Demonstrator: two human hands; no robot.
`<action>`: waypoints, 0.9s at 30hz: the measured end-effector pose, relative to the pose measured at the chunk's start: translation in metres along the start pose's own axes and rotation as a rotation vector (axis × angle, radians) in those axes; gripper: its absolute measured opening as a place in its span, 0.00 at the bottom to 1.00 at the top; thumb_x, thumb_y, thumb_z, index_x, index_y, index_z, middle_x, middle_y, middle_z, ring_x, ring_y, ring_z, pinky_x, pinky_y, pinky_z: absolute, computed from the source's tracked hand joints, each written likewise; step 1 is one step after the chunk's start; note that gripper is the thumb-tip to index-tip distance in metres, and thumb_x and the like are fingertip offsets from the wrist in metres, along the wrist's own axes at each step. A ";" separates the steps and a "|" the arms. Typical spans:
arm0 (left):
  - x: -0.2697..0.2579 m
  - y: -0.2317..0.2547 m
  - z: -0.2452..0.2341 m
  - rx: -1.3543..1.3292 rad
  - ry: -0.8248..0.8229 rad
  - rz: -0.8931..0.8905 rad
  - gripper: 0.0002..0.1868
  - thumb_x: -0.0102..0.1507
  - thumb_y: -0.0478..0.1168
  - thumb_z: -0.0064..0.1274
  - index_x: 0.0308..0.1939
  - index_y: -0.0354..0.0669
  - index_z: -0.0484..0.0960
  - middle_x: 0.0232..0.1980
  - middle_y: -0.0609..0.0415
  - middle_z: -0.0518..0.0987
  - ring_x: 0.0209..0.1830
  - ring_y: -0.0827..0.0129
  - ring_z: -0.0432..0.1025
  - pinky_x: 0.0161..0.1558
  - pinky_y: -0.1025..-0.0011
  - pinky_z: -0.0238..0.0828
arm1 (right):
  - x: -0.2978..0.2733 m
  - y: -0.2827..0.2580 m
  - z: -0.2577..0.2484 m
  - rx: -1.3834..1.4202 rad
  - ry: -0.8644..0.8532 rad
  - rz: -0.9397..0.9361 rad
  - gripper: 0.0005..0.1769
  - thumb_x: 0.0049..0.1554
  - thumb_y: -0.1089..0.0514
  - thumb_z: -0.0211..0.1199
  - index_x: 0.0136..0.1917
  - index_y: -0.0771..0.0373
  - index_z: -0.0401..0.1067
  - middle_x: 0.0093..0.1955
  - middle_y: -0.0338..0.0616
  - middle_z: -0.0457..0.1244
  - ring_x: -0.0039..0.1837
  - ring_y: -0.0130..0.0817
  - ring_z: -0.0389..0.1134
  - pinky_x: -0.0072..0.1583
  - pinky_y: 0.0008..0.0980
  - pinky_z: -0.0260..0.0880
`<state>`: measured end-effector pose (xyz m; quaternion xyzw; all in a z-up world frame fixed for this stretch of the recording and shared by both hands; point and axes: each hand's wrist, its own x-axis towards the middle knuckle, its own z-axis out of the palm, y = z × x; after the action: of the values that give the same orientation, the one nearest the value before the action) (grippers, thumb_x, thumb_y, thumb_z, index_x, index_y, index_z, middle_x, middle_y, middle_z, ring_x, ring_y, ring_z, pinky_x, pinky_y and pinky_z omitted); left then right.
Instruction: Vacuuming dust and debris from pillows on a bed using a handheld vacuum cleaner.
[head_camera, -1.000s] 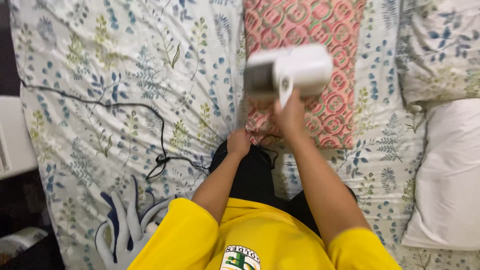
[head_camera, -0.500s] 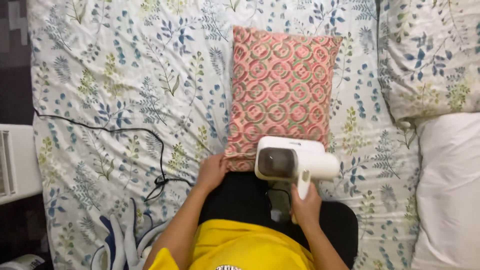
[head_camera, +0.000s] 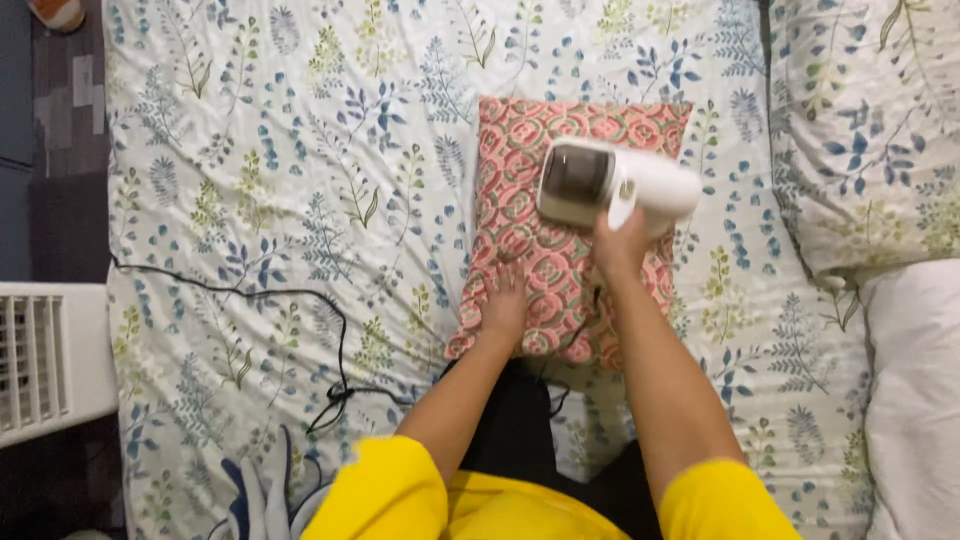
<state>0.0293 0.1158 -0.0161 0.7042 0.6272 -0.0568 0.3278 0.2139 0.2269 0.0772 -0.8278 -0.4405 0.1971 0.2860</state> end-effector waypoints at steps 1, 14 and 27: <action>-0.003 0.000 -0.008 0.003 0.003 -0.001 0.47 0.65 0.41 0.54 0.83 0.47 0.43 0.82 0.37 0.49 0.76 0.30 0.52 0.56 0.31 0.67 | 0.000 0.003 0.001 0.004 0.000 -0.001 0.20 0.55 0.51 0.66 0.54 0.68 0.69 0.47 0.61 0.69 0.50 0.56 0.71 0.53 0.51 0.70; -0.009 -0.004 0.026 0.194 0.395 0.071 0.47 0.66 0.45 0.54 0.82 0.51 0.42 0.83 0.41 0.44 0.83 0.31 0.43 0.71 0.28 0.47 | -0.224 0.174 -0.090 -0.143 -0.047 0.121 0.22 0.56 0.49 0.67 0.55 0.67 0.69 0.47 0.63 0.68 0.50 0.62 0.71 0.50 0.53 0.70; 0.003 0.026 -0.046 -0.089 -0.126 -0.096 0.88 0.37 0.50 0.84 0.80 0.57 0.23 0.81 0.28 0.20 0.77 0.17 0.36 0.63 0.22 0.51 | -0.118 0.132 -0.057 -0.025 0.094 0.084 0.21 0.57 0.50 0.68 0.54 0.68 0.70 0.47 0.60 0.69 0.49 0.54 0.71 0.52 0.51 0.70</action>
<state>0.0384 0.1424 0.0282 0.6531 0.6403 -0.0887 0.3945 0.2655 0.0515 0.0440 -0.8575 -0.3938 0.1646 0.2873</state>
